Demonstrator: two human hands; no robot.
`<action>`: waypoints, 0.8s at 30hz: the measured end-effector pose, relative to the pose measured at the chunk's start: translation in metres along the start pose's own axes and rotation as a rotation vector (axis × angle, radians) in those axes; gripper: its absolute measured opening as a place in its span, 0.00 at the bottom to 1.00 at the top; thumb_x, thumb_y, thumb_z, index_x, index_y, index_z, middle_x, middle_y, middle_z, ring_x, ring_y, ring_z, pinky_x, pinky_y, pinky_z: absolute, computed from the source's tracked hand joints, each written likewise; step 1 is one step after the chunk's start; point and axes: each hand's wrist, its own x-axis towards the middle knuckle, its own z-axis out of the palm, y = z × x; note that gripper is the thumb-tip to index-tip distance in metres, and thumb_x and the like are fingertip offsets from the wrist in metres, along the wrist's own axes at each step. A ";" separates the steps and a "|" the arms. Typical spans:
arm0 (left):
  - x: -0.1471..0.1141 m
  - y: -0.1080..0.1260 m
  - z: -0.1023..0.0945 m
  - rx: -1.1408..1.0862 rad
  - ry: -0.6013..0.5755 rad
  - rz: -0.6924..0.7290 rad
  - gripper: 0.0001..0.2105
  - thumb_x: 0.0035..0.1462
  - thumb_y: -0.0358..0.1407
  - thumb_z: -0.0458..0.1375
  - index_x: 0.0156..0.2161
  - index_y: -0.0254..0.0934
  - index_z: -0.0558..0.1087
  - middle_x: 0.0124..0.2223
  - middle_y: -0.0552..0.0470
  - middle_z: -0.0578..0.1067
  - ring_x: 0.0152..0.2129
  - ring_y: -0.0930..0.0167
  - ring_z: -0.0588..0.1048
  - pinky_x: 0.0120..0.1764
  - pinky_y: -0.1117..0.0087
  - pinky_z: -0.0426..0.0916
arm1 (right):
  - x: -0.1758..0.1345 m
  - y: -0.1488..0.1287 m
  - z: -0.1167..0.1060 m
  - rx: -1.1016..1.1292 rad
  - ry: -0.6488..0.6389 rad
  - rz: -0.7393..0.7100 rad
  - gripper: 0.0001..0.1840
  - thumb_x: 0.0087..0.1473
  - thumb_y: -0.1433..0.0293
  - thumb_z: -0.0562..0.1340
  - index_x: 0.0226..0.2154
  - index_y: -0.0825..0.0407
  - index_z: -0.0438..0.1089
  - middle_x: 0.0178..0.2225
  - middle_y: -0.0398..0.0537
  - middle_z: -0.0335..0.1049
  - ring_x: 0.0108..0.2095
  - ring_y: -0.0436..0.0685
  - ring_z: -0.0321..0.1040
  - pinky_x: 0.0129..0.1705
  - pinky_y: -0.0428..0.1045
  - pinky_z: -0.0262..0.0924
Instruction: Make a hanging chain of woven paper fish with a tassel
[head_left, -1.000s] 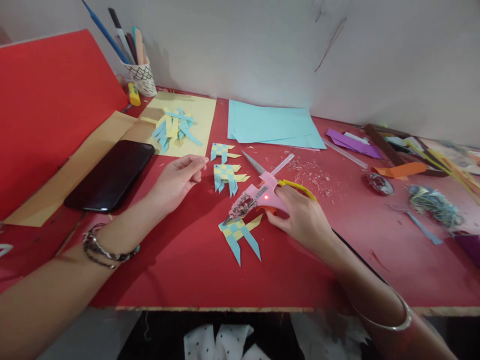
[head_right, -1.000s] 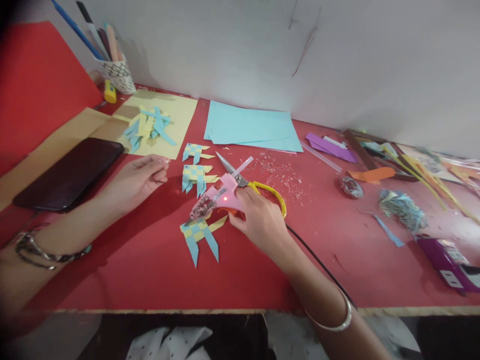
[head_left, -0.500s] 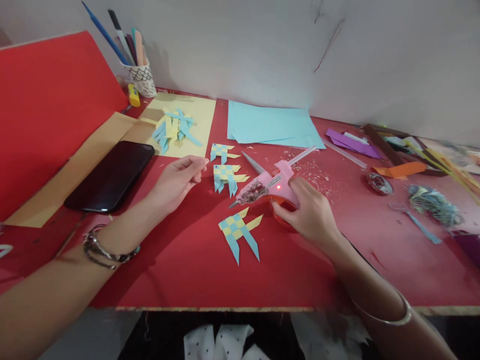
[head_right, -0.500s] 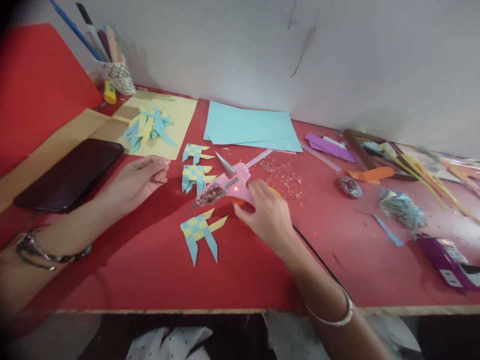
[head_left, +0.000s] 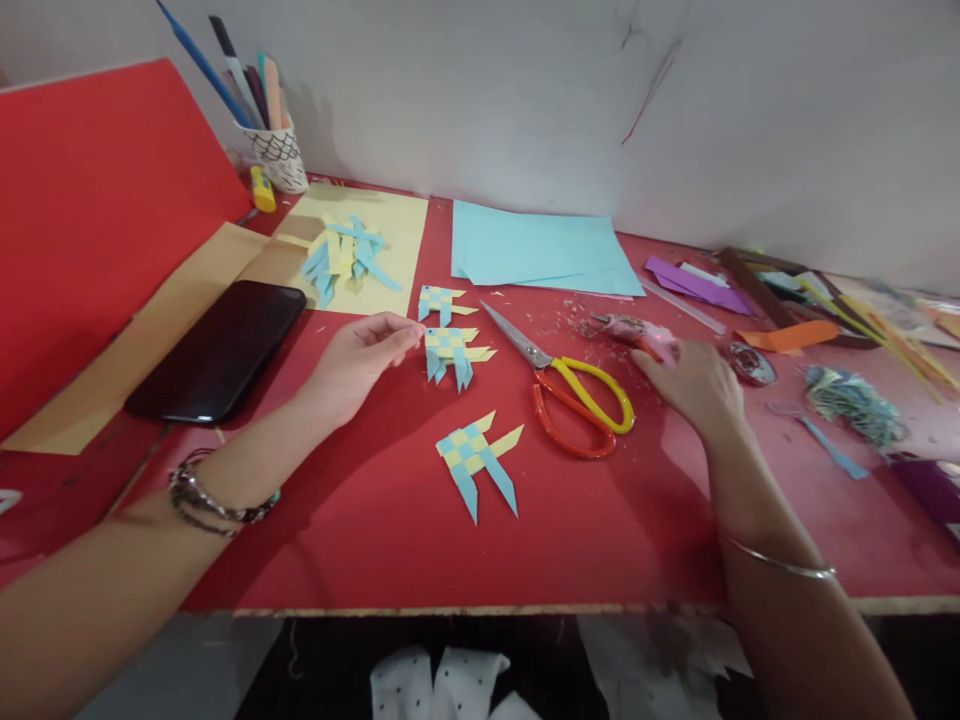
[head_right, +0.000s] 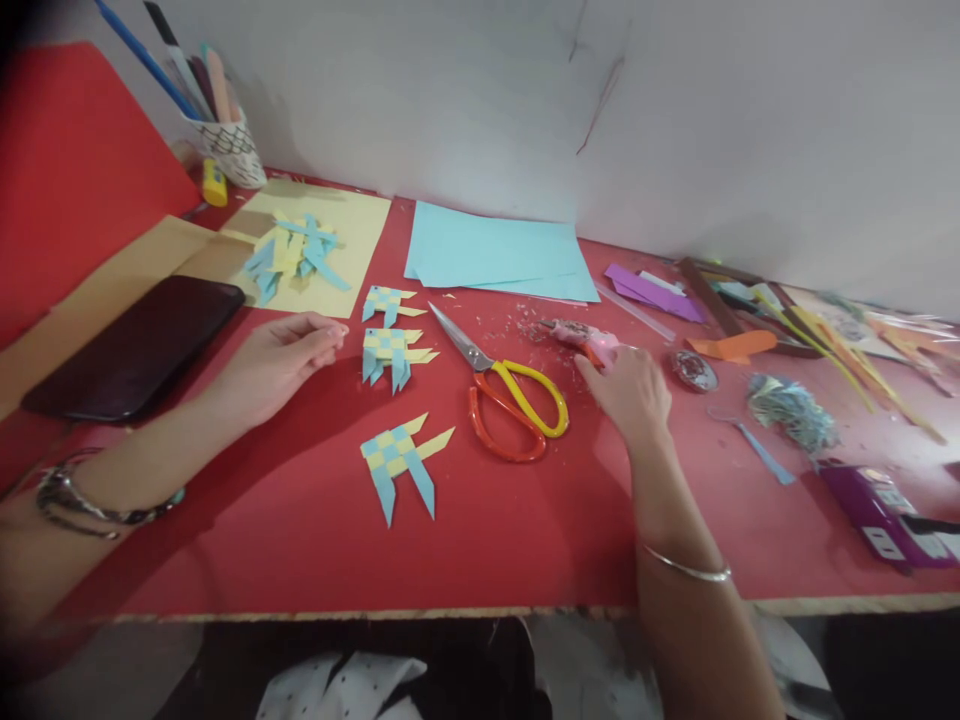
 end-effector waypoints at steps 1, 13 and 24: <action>0.000 0.000 0.000 0.019 0.000 0.005 0.06 0.42 0.35 0.59 0.20 0.36 0.67 0.18 0.60 0.63 0.17 0.79 0.59 0.24 0.76 0.57 | -0.003 -0.006 -0.002 -0.011 0.096 0.000 0.13 0.45 0.60 0.55 0.28 0.53 0.63 0.26 0.53 0.61 0.32 0.63 0.61 0.30 0.55 0.55; -0.031 0.007 0.000 0.608 -0.369 0.324 0.06 0.49 0.35 0.56 0.25 0.36 0.71 0.25 0.56 0.72 0.23 0.77 0.69 0.28 0.78 0.62 | -0.082 -0.110 -0.002 0.366 -0.309 -1.159 0.11 0.53 0.70 0.52 0.36 0.54 0.67 0.36 0.50 0.67 0.35 0.54 0.61 0.36 0.48 0.58; -0.040 -0.008 -0.005 0.862 -0.526 0.581 0.10 0.56 0.38 0.51 0.30 0.38 0.73 0.28 0.55 0.74 0.24 0.76 0.71 0.30 0.76 0.60 | -0.080 -0.108 -0.002 0.357 -0.405 -1.106 0.12 0.54 0.72 0.51 0.40 0.54 0.65 0.40 0.51 0.65 0.38 0.55 0.58 0.40 0.50 0.56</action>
